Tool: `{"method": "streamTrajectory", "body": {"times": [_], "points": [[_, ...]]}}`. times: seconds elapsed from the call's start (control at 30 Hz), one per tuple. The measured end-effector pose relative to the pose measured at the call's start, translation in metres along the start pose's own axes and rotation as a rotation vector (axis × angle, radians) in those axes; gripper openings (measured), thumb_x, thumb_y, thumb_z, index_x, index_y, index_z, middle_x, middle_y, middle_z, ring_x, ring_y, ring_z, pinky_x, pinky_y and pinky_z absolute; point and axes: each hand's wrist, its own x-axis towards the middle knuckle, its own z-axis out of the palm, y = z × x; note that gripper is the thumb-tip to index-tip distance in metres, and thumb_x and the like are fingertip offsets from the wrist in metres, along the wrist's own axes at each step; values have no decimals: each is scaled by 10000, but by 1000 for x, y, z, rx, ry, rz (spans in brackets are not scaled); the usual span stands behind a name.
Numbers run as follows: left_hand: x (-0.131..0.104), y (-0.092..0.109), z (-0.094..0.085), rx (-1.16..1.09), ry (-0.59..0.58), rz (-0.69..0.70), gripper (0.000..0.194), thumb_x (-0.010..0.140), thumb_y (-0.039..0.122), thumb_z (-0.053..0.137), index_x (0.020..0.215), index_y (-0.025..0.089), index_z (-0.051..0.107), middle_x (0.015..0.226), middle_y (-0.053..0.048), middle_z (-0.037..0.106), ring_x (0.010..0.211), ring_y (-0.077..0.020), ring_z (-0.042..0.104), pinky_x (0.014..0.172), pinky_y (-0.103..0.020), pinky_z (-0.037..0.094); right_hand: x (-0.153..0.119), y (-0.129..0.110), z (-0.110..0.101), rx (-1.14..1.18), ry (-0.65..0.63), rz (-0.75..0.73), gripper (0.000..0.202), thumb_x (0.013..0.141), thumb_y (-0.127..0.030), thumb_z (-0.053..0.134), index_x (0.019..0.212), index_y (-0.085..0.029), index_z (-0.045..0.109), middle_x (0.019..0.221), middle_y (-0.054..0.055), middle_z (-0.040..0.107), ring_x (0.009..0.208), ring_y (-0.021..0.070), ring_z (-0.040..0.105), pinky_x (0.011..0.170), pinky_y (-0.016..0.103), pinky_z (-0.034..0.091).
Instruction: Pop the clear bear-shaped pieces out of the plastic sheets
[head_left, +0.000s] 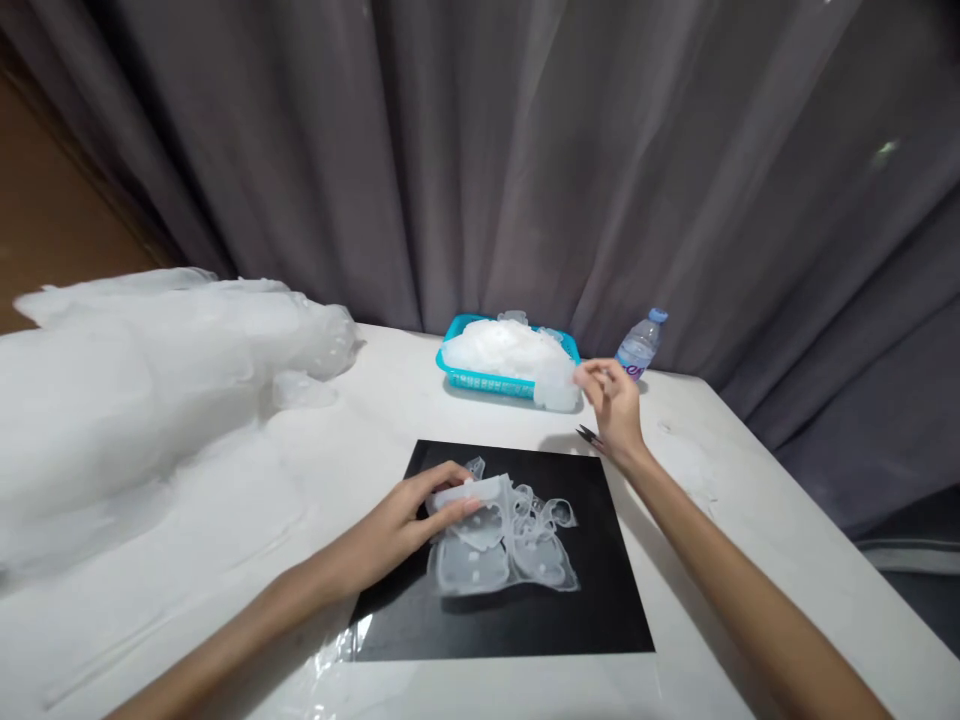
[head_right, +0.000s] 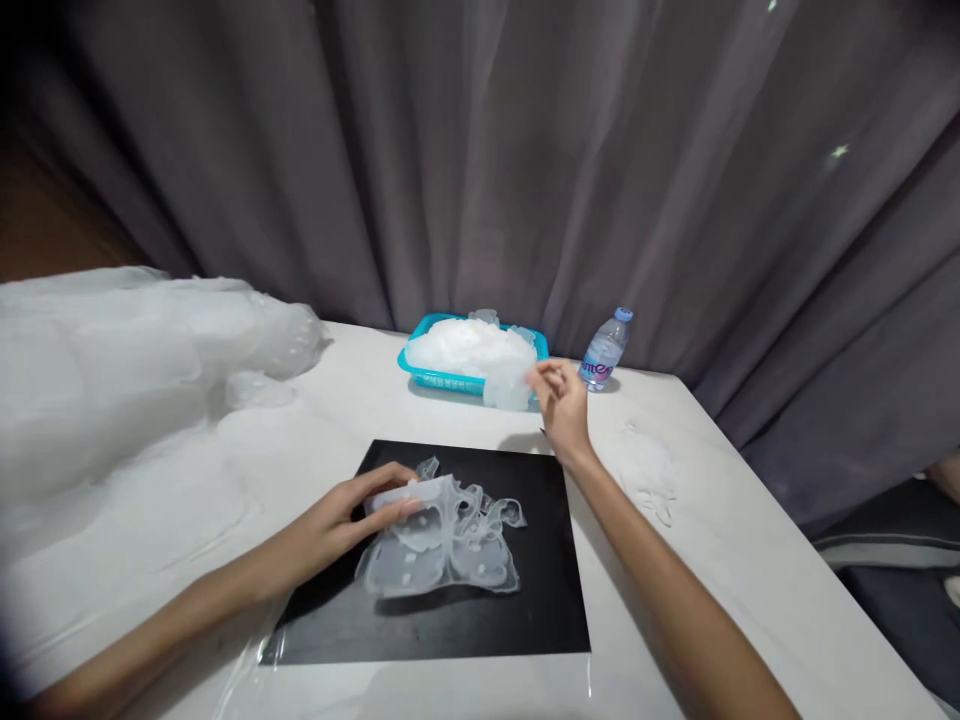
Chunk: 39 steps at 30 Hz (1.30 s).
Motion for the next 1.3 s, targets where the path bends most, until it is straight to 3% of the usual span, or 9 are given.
{"method": "streamTrajectory", "body": {"times": [0.1, 0.2, 0.37, 0.57, 0.7, 0.83, 1.0, 1.17, 1.3], "points": [[7, -5, 5, -71, 94, 24, 321, 1037, 508, 577, 1200, 234, 611, 1210, -74, 683, 1061, -242, 660, 925, -370, 517, 60, 1, 8, -106, 38, 25, 184, 945, -368, 517, 999, -199, 567, 916, 73, 672, 858, 217, 606, 789, 350, 472], [10, -14, 8, -105, 150, 42, 326, 1013, 464, 626, 1233, 227, 590, 1276, -86, 660, 1104, -242, 665, 986, -403, 530, 73, -1, 14, -222, 34, 23, 169, 966, -324, 503, 1007, -190, 597, 1134, 155, 651, 1077, 289, 592, 929, 420, 428], [9, -24, 14, -45, 152, 183, 273, 1047, 363, 580, 1294, 251, 548, 1371, -85, 585, 1339, -247, 557, 1176, -441, 433, -25, -20, 10, -277, -221, -64, 188, 991, -415, 597, 953, -234, 634, 996, 42, 704, 879, 224, 626, 820, 340, 446], [1, -18, 20, 324, 312, 77, 243, 1038, 431, 570, 1115, 201, 580, 1114, -78, 600, 1086, -282, 581, 1010, -477, 468, -133, -23, -4, -506, -522, -324, 252, 1007, -463, 645, 979, -212, 628, 839, 26, 653, 818, 222, 608, 742, 339, 444], [1, -16, 21, 247, 227, -10, 414, 926, 580, 700, 1052, 196, 610, 987, -49, 622, 971, -274, 571, 911, -448, 460, -135, -13, -5, -530, -596, -316, 246, 1011, -449, 652, 1074, -211, 656, 929, 46, 668, 894, 240, 606, 760, 353, 457], [8, -13, 22, -142, 186, -3, 304, 955, 482, 679, 962, 195, 580, 966, -34, 627, 927, -208, 589, 825, -340, 477, -127, -14, -3, -346, -582, -201, 127, 1052, -311, 587, 1050, -231, 684, 890, 17, 661, 870, 206, 603, 768, 325, 454], [15, -6, 24, -474, 222, 33, 307, 983, 470, 653, 960, 219, 477, 763, 39, 587, 698, -139, 613, 636, -258, 468, -127, -16, -4, -171, -481, -79, 269, 1049, -314, 535, 1258, -230, 684, 911, 20, 653, 801, 185, 616, 711, 303, 472], [19, -5, 27, -554, 179, 8, 383, 998, 515, 639, 1068, 255, 366, 701, 75, 661, 500, -121, 621, 532, -237, 464, -127, -5, -2, -149, -552, 6, 381, 996, -262, 540, 1361, -228, 644, 851, -7, 663, 713, 168, 613, 649, 283, 468], [22, -11, 26, -638, 136, -2, 478, 935, 446, 749, 1196, 249, 400, 967, -8, 768, 803, -160, 746, 741, -270, 562, -126, 0, 1, -244, -520, -24, 463, 990, -274, 558, 1451, -242, 573, 928, 11, 699, 839, 208, 664, 750, 324, 495]]}}
